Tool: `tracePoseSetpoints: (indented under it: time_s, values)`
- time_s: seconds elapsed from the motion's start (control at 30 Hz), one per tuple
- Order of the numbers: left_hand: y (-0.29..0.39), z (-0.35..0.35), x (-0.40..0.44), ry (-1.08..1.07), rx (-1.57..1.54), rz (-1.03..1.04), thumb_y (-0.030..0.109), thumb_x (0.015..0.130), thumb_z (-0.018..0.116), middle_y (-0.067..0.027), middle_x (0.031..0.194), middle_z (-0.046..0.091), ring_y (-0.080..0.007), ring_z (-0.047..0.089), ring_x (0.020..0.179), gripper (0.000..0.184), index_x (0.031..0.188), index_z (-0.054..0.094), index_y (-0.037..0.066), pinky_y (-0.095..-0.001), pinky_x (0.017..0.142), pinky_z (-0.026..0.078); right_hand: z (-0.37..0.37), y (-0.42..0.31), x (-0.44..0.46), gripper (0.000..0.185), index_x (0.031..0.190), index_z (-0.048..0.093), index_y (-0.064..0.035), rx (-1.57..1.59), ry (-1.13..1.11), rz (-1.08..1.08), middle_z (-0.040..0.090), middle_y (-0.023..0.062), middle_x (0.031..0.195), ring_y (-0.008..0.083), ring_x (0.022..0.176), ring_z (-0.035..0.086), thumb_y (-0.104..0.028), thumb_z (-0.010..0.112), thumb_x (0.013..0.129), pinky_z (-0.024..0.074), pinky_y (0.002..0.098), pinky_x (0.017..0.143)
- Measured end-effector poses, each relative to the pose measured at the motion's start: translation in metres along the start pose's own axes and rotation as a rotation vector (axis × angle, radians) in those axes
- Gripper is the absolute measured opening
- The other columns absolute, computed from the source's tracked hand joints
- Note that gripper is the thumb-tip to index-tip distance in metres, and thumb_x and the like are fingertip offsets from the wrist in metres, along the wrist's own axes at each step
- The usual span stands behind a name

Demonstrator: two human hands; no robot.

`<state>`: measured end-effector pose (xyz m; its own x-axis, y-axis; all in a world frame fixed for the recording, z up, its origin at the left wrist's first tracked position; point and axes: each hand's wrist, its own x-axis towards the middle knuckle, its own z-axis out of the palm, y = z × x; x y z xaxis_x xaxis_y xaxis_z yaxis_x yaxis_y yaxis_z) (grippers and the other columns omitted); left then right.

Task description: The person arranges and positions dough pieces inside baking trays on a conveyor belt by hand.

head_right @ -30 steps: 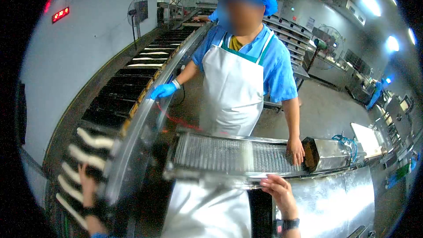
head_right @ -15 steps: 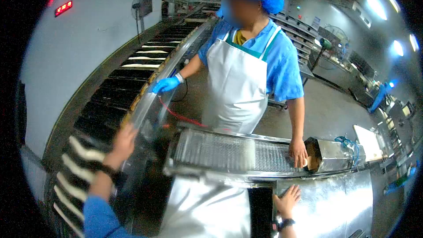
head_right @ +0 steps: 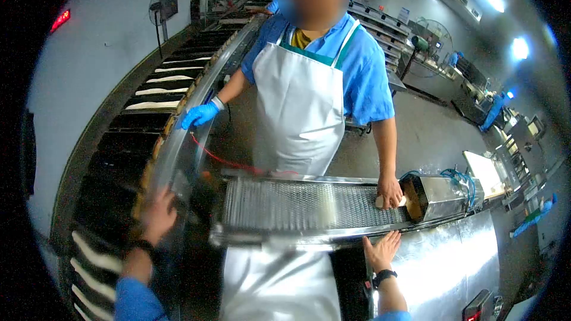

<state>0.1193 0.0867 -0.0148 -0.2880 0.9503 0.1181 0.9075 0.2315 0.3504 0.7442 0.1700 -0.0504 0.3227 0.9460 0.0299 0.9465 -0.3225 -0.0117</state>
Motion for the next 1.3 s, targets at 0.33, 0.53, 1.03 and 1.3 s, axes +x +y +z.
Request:
tracePoseSetpoints:
  time_s: [0.33, 0.53, 1.03, 1.3]
  values:
    - [-0.025, 0.026, 0.011, 0.056, 0.076, 0.046, 0.012, 0.080, 0.060, -0.0122, 0.148, 0.034, -0.0314, 0.036, 0.134, 0.043, 0.122, 0.058, 0.003, -0.0420, 0.107, 0.036, -0.006, -0.009, 0.003, 0.107, 0.141, 0.016, 0.0181, 0.031, -0.032, 0.002, 0.014, 0.0325, 0.151, 0.0393, 0.144, 0.006, -0.069, 0.044, 0.085, 0.0033, 0.0448, 0.117]
    - [-0.026, 0.034, 0.015, 0.081, 0.091, 0.068, 0.011, 0.080, 0.060, -0.0113, 0.149, 0.033, -0.0318, 0.038, 0.132, 0.041, 0.120, 0.059, 0.003, -0.0423, 0.107, 0.038, -0.002, -0.006, 0.008, 0.105, 0.141, 0.015, 0.0187, 0.019, -0.058, 0.009, 0.013, 0.0327, 0.151, 0.0390, 0.144, 0.006, -0.067, 0.043, 0.087, 0.0031, 0.0444, 0.118]
    - [-0.032, 0.011, 0.012, 0.042, 0.058, 0.028, 0.009, 0.079, 0.061, -0.0121, 0.148, 0.033, -0.0319, 0.037, 0.133, 0.040, 0.118, 0.060, 0.001, -0.0421, 0.106, 0.037, -0.002, -0.013, -0.007, 0.106, 0.140, 0.017, 0.0197, 0.016, -0.032, -0.004, 0.014, 0.0339, 0.150, 0.0405, 0.144, 0.007, -0.067, 0.045, 0.085, 0.0035, 0.0456, 0.117]
    - [-0.029, 0.003, 0.010, 0.009, 0.049, -0.010, 0.009, 0.078, 0.062, -0.0126, 0.148, 0.034, -0.0323, 0.036, 0.133, 0.042, 0.119, 0.058, 0.001, -0.0422, 0.107, 0.036, -0.011, -0.019, -0.008, 0.103, 0.139, 0.018, 0.0201, 0.036, 0.003, -0.022, 0.015, 0.0351, 0.149, 0.0414, 0.143, 0.008, -0.064, 0.046, 0.087, 0.0046, 0.0453, 0.117]
